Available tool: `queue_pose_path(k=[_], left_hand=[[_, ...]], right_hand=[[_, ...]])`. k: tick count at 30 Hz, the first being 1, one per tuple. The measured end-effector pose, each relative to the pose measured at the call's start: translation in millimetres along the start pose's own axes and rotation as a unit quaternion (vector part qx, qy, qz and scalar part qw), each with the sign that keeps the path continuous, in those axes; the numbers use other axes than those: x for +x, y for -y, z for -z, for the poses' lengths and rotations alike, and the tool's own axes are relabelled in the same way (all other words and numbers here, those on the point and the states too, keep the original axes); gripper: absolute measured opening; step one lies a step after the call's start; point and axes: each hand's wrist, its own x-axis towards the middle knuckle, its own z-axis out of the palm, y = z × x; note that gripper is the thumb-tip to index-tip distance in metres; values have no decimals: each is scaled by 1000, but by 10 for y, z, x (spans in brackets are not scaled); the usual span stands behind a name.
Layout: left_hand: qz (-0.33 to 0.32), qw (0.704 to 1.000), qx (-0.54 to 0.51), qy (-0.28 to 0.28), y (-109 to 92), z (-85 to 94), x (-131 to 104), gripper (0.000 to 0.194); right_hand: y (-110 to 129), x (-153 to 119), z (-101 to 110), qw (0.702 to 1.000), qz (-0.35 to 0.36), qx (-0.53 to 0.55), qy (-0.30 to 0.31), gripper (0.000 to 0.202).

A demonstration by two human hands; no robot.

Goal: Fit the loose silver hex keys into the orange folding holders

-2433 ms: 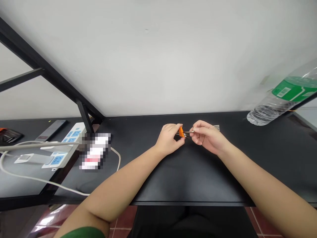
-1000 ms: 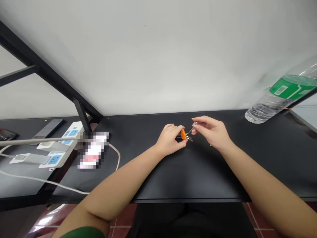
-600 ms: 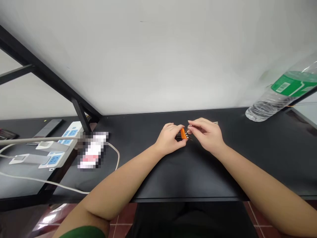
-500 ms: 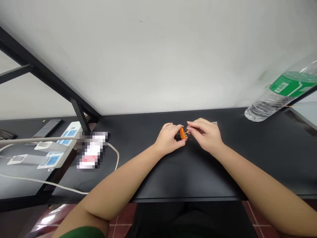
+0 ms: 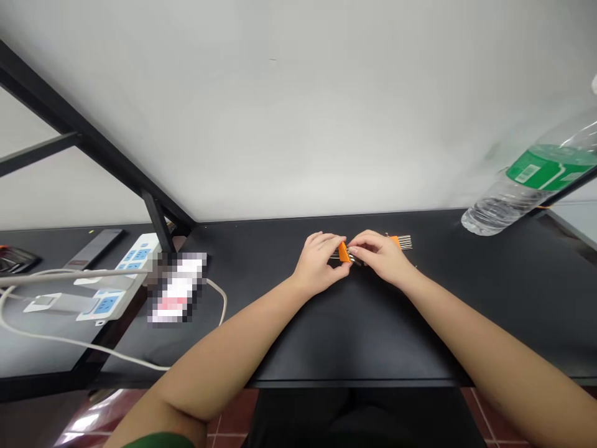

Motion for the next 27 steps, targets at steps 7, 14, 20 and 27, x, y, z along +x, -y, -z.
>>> queue_pose_path(k=[7, 14, 20, 27], left_hand=[[-4, 1000, -8, -5, 23, 31, 4, 44], [42, 999, -10, 18, 36, 35, -7, 51], [45, 998, -9, 32, 20, 30, -11, 48], [48, 998, -8, 29, 35, 3, -17, 49]], right_hand=[[78, 23, 99, 992, -76, -52, 83, 39], [278, -34, 750, 892, -70, -436, 94, 22], [214, -46, 962, 813, -207, -511, 187, 16], [87, -22, 813, 797, -185, -547, 178, 14]])
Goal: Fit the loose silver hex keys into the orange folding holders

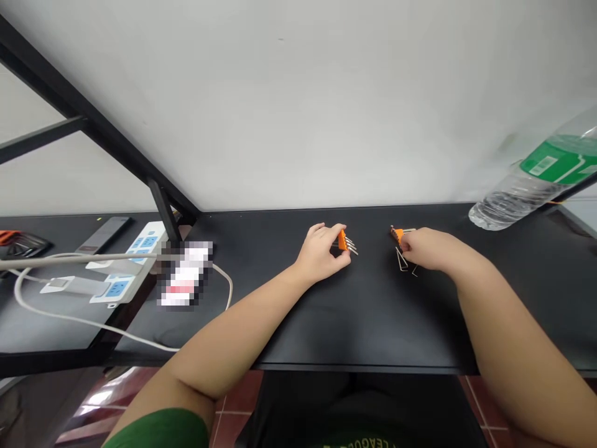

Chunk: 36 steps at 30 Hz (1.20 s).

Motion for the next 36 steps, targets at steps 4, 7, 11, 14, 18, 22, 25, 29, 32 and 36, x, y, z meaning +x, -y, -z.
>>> queue_pose_path(k=[4, 7, 11, 14, 18, 22, 25, 29, 32, 36], left_hand=[[-1, 1000, 0, 4, -11, 2, -1, 49], [-5, 1000, -1, 2, -9, 1, -3, 50], [-9, 1000, -4, 4, -9, 0, -6, 49], [-8, 1000, -3, 10, -14, 3, -4, 49], [-11, 1000, 7, 10, -26, 12, 2, 50], [-19, 999, 17, 21, -47, 23, 3, 51], [-34, 999, 21, 20, -54, 22, -1, 52], [-52, 998, 30, 12, -48, 12, -6, 52], [-53, 998, 37, 10, -50, 14, -6, 52], [-59, 996, 63, 16, -78, 20, -9, 51]], right_hand=[[71, -22, 13, 999, 19, 29, 18, 16], [134, -59, 57, 998, 15, 38, 56, 15], [235, -87, 90, 997, 10, 17, 80, 15], [317, -97, 81, 999, 21, 6, 34, 15], [409, -122, 24, 982, 131, 84, -108, 10], [498, -128, -56, 926, 255, 169, -220, 12], [559, -105, -105, 891, 298, 194, -281, 18], [598, -75, -151, 873, 300, 201, -329, 21], [599, -84, -169, 876, 293, 179, -339, 22], [618, -149, -157, 891, 272, 122, -343, 26]])
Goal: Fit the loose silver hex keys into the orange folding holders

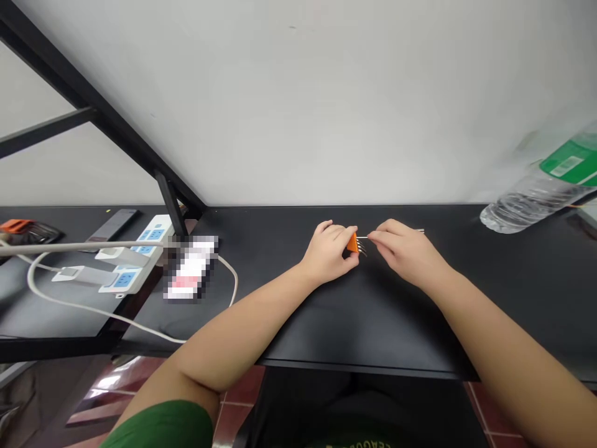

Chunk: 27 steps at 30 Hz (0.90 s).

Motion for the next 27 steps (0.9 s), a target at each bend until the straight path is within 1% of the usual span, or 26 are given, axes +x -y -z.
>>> queue_pose_path(k=[3, 6, 8, 13, 16, 18, 20, 22, 23, 25, 27], left_hand=[[-12, 1000, 22, 4, -22, -7, -6, 48], [-16, 999, 34, 1, -30, -22, -13, 47], [-13, 999, 36, -1, -29, -30, -15, 46], [-13, 999, 32, -4, -28, -34, -15, 45], [-9, 1000, 24, 4, -30, -37, -18, 46], [0, 1000, 15, 5, -30, -41, -18, 46], [7, 1000, 4, -1, -29, -42, -15, 45], [10, 1000, -10, -9, -25, -38, -10, 45], [10, 1000, -18, -12, -22, -34, -7, 45], [10, 999, -34, -13, -14, -23, -3, 45], [9, 999, -43, -12, -2, -15, -2, 45]], right_hand=[[67, 2, 28, 999, 13, -31, 2, 28], [109, 16, 39, 999, 26, -31, -1, 30], [115, 22, 39, 999, 23, -26, -1, 29], [125, 17, 4, 999, 21, -21, 34, 29], [138, 23, -32, 999, 12, 21, 41, 28], [136, 33, -55, 997, -3, 74, 27, 27], [120, 44, -75, 990, -33, 137, 5, 23], [89, 54, -95, 971, -92, 222, -10, 16], [68, 58, -106, 954, -128, 271, -15, 14], [20, 64, -132, 908, -193, 370, -16, 16], [-22, 71, -160, 862, -236, 449, -11, 22]])
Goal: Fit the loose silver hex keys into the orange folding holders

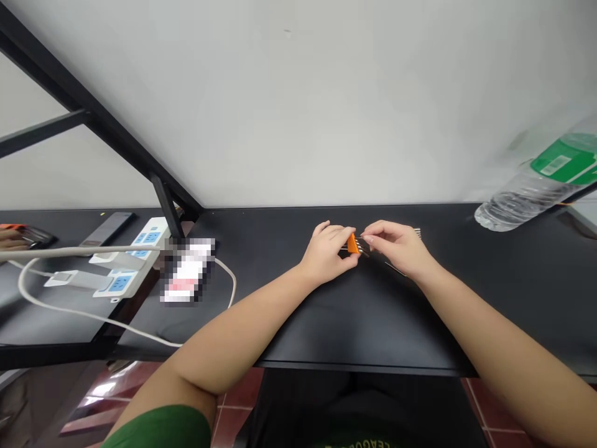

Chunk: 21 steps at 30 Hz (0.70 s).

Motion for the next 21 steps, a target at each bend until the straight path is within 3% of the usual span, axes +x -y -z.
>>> queue_pose_path(k=[7, 11, 17, 21], left_hand=[[-15, 1000, 7, 17, 17, -3, -3, 46], [-33, 999, 11, 21, 7, -4, -5, 46], [-35, 999, 14, 21, 6, -16, -12, 49], [-15, 999, 11, 26, 12, 5, 9, 48]], right_hand=[[-1, 27, -65, 969, -145, 193, 43, 34], [19, 12, -85, 955, -180, 230, 51, 35], [-50, 35, -86, 965, -160, 197, 68, 36], [-42, 60, 11, 991, -111, 21, 76, 35]])
